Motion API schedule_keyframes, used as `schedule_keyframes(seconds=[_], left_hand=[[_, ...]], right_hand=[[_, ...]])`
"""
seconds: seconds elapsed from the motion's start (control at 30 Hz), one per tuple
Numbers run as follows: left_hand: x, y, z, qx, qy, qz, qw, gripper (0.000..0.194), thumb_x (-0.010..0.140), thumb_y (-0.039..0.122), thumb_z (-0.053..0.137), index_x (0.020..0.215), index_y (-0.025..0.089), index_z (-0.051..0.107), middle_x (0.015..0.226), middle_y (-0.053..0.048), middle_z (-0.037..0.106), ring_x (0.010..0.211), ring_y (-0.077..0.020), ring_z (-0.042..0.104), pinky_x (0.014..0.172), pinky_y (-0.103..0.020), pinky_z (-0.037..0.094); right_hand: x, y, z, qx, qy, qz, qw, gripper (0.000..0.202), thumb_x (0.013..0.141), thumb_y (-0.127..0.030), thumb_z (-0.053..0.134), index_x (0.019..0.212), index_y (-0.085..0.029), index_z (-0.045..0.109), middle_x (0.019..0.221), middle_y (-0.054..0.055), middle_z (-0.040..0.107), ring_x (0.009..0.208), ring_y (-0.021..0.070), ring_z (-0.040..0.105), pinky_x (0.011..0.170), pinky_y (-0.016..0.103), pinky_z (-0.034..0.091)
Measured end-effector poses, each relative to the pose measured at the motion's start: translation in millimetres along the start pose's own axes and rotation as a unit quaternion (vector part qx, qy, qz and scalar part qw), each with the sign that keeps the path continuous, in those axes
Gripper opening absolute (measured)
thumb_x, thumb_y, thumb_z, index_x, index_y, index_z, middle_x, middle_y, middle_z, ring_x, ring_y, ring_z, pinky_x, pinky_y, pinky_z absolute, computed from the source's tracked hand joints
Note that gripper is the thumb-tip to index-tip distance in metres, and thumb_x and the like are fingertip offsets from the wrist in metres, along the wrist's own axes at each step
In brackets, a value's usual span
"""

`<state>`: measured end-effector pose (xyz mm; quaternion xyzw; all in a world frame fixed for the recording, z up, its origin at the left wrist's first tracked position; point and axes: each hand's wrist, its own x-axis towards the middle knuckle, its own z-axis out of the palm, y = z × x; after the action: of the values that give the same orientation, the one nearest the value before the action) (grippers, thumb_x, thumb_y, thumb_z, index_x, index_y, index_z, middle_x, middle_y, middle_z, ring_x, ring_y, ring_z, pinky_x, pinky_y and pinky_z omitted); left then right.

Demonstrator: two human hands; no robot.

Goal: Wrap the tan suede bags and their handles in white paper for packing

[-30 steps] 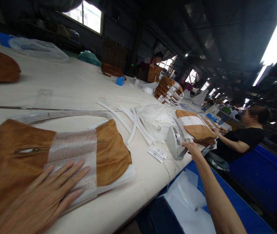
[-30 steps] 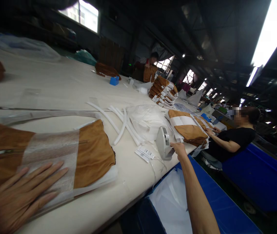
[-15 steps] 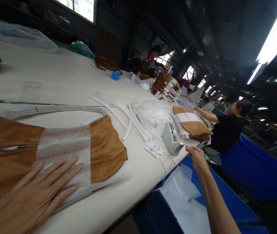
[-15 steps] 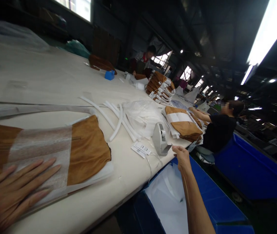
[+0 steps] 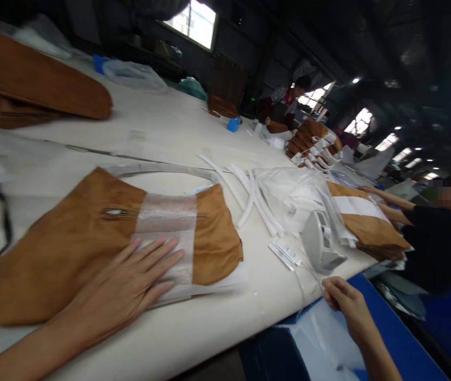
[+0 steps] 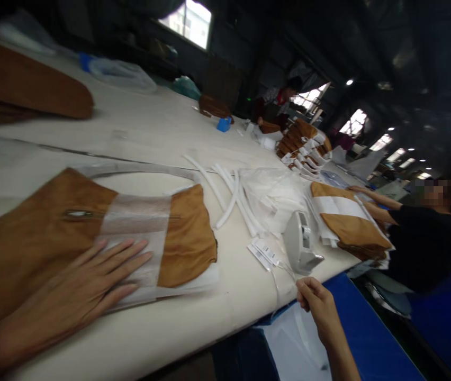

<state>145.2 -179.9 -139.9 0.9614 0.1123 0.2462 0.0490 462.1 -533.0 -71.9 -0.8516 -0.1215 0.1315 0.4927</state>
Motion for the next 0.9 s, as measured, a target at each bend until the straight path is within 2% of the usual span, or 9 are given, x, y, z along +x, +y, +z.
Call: schedule_keyframes(seconds=[0.07,0.17,0.27,0.37,0.47,0.57,0.63,0.77,0.9], left_hand=[[-3,-3,-4.7,0.031,-0.035,0.015,0.999,0.053,0.096,0.058,0.043,0.143,0.033,0.05,0.15,-0.003,0.049,0.137,-0.025,0.046,0.122,-0.046,0.018],[-4,2,-12.0,0.05,-0.062,0.018,0.997,0.053,0.098,0.055,0.042,0.143,0.028,0.049,0.152,-0.006,0.046,0.139,-0.0252,0.044,0.122,-0.047,0.018],[-3,8,-15.5,0.052,-0.065,0.014,0.996,0.052,0.099,0.053,0.041,0.143,0.026,0.049,0.152,-0.007,0.046,0.139,-0.026,0.044,0.121,-0.048,0.018],[-4,9,-15.5,0.047,-0.066,0.01,0.997,0.051,0.099,0.053,0.042,0.143,0.027,0.047,0.151,-0.007,0.047,0.139,-0.027,0.043,0.12,-0.049,0.019],[-6,9,-14.2,0.041,-0.075,0.006,0.996,0.053,0.099,0.054,0.041,0.146,0.028,0.044,0.151,-0.008,0.047,0.14,-0.0273,0.042,0.119,-0.05,0.02],[-7,8,-12.9,0.039,-0.073,0.008,0.997,0.054,0.099,0.054,0.042,0.145,0.027,0.044,0.151,-0.009,0.046,0.141,-0.028,0.041,0.119,-0.051,0.018],[-7,8,-12.2,0.038,-0.065,0.011,0.997,0.053,0.099,0.054,0.042,0.144,0.026,0.046,0.151,-0.009,0.046,0.141,-0.0283,0.041,0.119,-0.051,0.018],[-7,8,-11.5,0.028,-0.049,0.009,0.998,0.052,0.099,0.053,0.044,0.143,0.025,0.047,0.151,-0.009,0.047,0.14,-0.0291,0.042,0.118,-0.051,0.019],[-7,9,-12.0,0.017,-0.054,0.001,0.998,0.053,0.098,0.053,0.045,0.143,0.025,0.046,0.151,-0.009,0.047,0.14,-0.03,0.042,0.118,-0.052,0.02]], right_hand=[[-16,-33,12,-0.049,-0.173,-0.056,0.982,0.036,0.074,-0.055,0.07,0.065,-0.02,0.063,0.054,0.0,0.055,0.053,0.0142,0.046,0.053,0.027,0.038],[-32,-94,46,-0.098,-0.386,-0.114,0.91,0.035,0.085,-0.051,0.064,0.07,-0.02,0.066,0.061,0.001,0.06,0.059,0.0144,0.052,0.059,0.026,0.041],[-37,-146,101,-0.135,-0.532,-0.167,0.819,0.03,0.09,-0.045,0.061,0.077,-0.019,0.068,0.066,0.0,0.064,0.063,0.0134,0.056,0.063,0.024,0.042],[-27,-178,164,-0.177,-0.627,-0.233,0.722,0.024,0.093,-0.037,0.056,0.081,-0.019,0.068,0.068,-0.002,0.062,0.064,0.0119,0.055,0.063,0.022,0.041],[-11,-193,222,-0.24,-0.638,-0.317,0.659,0.019,0.088,-0.022,0.056,0.071,-0.02,0.065,0.061,-0.005,0.058,0.058,0.0107,0.051,0.058,0.021,0.037],[0,-202,263,-0.315,-0.552,-0.428,0.643,0.023,0.073,-0.005,0.061,0.057,-0.021,0.062,0.051,-0.008,0.052,0.052,0.0099,0.042,0.054,0.022,0.028],[3,-207,280,-0.332,-0.515,-0.456,0.645,0.027,0.066,0.0,0.063,0.05,-0.021,0.06,0.046,-0.008,0.048,0.049,0.0096,0.035,0.053,0.024,0.023],[6,-215,283,-0.32,-0.541,-0.44,0.641,0.026,0.068,-0.003,0.064,0.05,-0.021,0.059,0.046,-0.008,0.048,0.048,0.0096,0.037,0.054,0.024,0.025],[9,-216,260,-0.221,-0.673,-0.267,0.654,0.015,0.086,-0.027,0.059,0.074,-0.019,0.066,0.059,-0.006,0.058,0.057,0.0105,0.048,0.059,0.021,0.037]])
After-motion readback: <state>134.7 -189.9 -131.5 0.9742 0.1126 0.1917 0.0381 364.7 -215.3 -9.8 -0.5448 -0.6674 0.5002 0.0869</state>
